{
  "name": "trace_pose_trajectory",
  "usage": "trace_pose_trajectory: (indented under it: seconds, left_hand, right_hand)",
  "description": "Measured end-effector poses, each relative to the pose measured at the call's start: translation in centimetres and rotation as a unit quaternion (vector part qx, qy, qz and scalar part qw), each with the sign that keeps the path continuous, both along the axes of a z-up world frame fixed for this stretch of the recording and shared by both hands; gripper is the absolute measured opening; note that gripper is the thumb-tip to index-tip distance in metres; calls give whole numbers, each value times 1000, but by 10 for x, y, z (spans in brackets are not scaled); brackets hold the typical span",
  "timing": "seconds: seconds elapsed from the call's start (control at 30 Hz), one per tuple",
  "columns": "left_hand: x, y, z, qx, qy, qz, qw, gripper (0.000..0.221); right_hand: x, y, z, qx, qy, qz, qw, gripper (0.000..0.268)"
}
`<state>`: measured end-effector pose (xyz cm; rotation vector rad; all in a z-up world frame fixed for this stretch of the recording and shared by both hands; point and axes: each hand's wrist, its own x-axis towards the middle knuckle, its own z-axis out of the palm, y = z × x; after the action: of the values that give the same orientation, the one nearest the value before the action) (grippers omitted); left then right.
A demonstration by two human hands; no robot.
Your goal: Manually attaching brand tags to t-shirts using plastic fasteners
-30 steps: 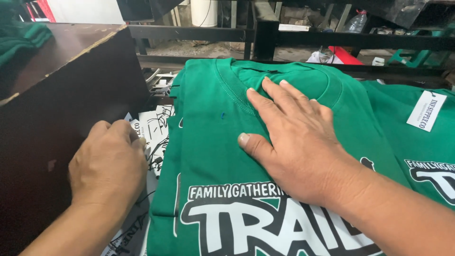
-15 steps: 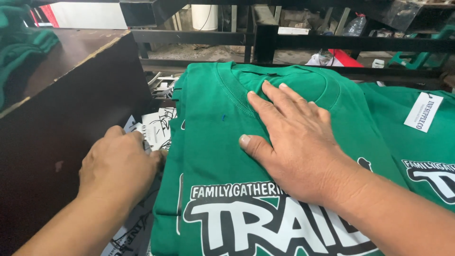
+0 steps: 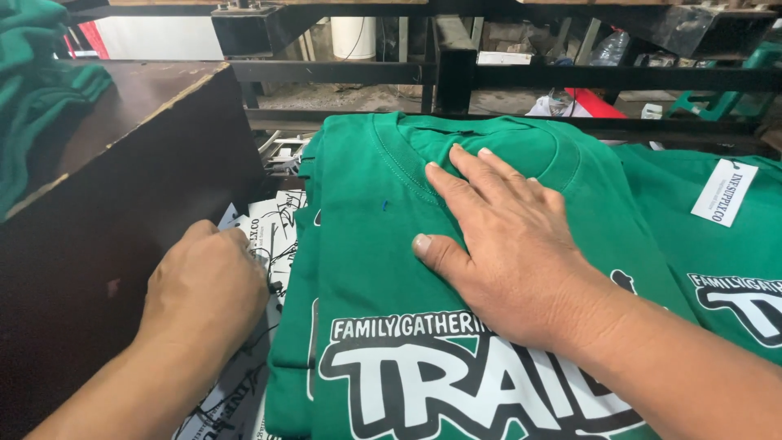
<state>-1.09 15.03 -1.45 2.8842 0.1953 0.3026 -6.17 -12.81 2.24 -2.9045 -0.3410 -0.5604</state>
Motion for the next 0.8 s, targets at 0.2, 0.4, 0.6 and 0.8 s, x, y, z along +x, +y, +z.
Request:
trace_pose_trajectory:
  seconds: [0.2, 0.4, 0.6, 0.8]
  left_hand:
    - [-5, 4, 6, -14, -63, 3, 998, 27]
    - [-18, -1, 34, -135, -192, 11, 972, 15]
    - [-35, -17, 73, -248, -170, 27, 953, 15]
    - [-42, -17, 84, -198, -200, 8, 960, 21]
  right_hand:
    - [-1, 1, 1, 4, 1, -3, 1000, 72]
    - [-2, 4, 7, 26, 26, -8, 999, 71]
    - [-15, 14, 13, 143, -60, 91, 984, 55]
    - [-32, 47, 32, 359, 23, 182, 915, 47]
